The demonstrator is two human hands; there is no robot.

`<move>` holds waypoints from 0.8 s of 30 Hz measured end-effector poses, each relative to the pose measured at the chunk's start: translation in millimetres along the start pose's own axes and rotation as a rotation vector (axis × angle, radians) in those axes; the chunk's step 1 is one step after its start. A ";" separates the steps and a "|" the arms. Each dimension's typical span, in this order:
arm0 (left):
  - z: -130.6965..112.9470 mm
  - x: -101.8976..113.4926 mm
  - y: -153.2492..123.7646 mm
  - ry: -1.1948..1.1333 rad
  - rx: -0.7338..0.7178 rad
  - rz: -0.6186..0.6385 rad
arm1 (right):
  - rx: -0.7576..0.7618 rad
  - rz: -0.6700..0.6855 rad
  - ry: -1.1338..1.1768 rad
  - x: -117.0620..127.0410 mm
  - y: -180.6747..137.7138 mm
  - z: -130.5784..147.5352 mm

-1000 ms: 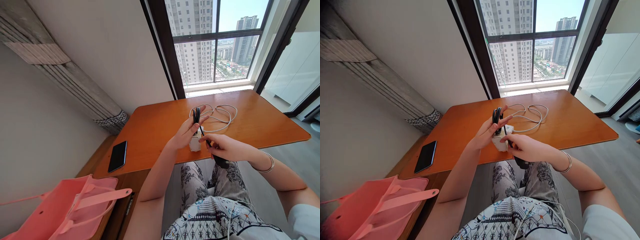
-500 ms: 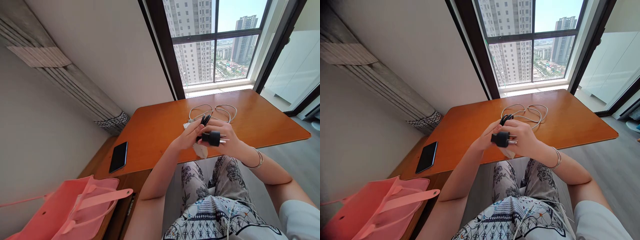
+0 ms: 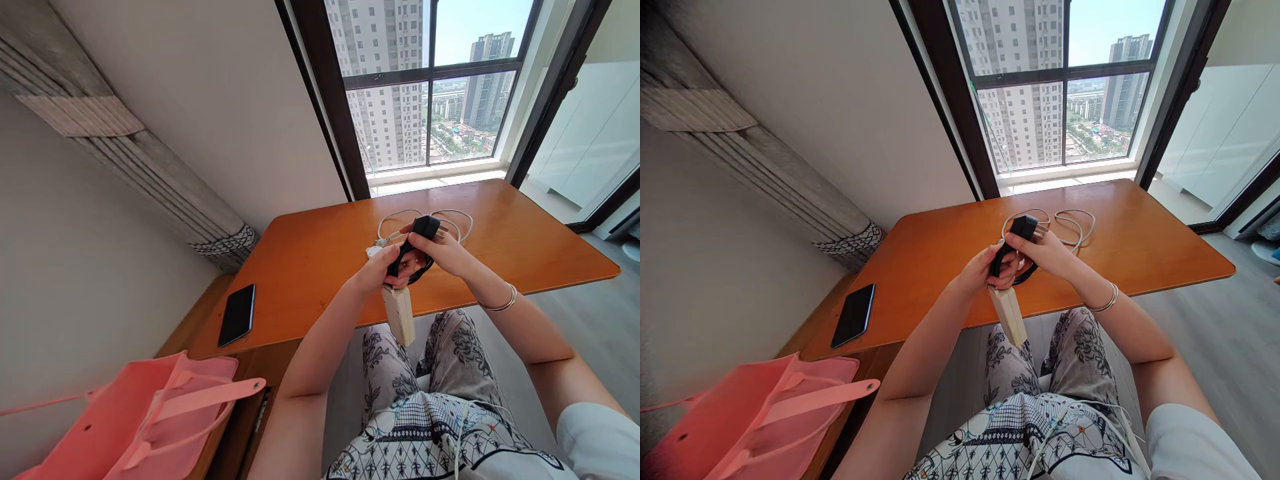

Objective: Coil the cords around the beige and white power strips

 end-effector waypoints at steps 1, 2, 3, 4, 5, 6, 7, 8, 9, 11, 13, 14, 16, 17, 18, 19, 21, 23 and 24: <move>1.1 3.1 0.4 0.029 0.003 -0.028 | -0.008 -0.023 0.009 1.3 -0.6 -1.7; 2.4 6.6 0.6 0.063 0.008 -0.065 | -0.013 -0.052 0.023 2.8 -1.3 -3.3; 3.7 9.8 0.7 0.100 0.014 -0.105 | -0.022 -0.081 0.047 4.1 -2.0 -5.5; 4.8 12.3 0.7 0.137 0.016 -0.142 | -0.037 -0.101 0.083 4.6 -2.8 -8.5; 5.4 13.8 0.6 0.170 0.012 -0.173 | -0.058 -0.111 0.129 4.5 -3.4 -11.9; 5.6 14.8 0.4 0.197 0.003 -0.204 | -0.083 -0.109 0.181 3.7 -4.0 -15.6; 5.7 15.3 0.2 0.216 -0.008 -0.229 | -0.110 -0.094 0.232 2.2 -4.4 -19.0; 5.5 15.7 0.1 0.227 -0.022 -0.253 | -0.132 -0.070 0.277 0.6 -4.7 -21.6; 5.3 16.6 -0.1 0.233 -0.036 -0.274 | -0.147 -0.044 0.315 -0.7 -4.9 -23.4; 5.4 19.4 -0.1 0.225 -0.054 -0.304 | -0.146 0.001 0.373 -1.1 -5.2 -25.2; 5.5 24.5 0.4 0.201 -0.064 -0.324 | -0.094 0.014 0.390 1.7 -5.4 -26.2; 5.7 27.9 0.7 0.185 -0.065 -0.337 | -0.040 0.005 0.362 4.2 -5.8 -26.3; 6.4 34.8 1.1 0.158 -0.060 -0.370 | 0.106 -0.040 0.198 9.2 -8.1 -25.8; 6.8 37.5 1.3 0.150 -0.056 -0.386 | 0.182 -0.077 0.071 11.2 -10.3 -25.7; 7.5 39.2 1.6 0.146 -0.050 -0.400 | 0.248 -0.125 -0.070 12.9 -12.8 -26.0; 8.2 39.9 2.1 0.143 -0.046 -0.409 | 0.295 -0.186 -0.208 15.0 -15.4 -26.8; 9.5 39.4 3.2 0.142 -0.044 -0.424 | 0.337 -0.322 -0.442 20.7 -20.0 -28.2; 10.2 39.8 3.3 0.135 -0.050 -0.462 | 0.342 -0.430 -0.635 26.5 -22.9 -26.8; 10.5 40.8 2.9 0.128 -0.052 -0.488 | 0.341 -0.458 -0.730 28.1 -23.5 -24.7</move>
Point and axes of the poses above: each hand's wrist, its own y-axis towards the middle knuckle, its own x-axis out of the back of the hand, z = x × y, the point moved 8 cm from there along y, towards the middle knuckle, and after that the axes turned 1 degree about -x, right-handed, at the moved point
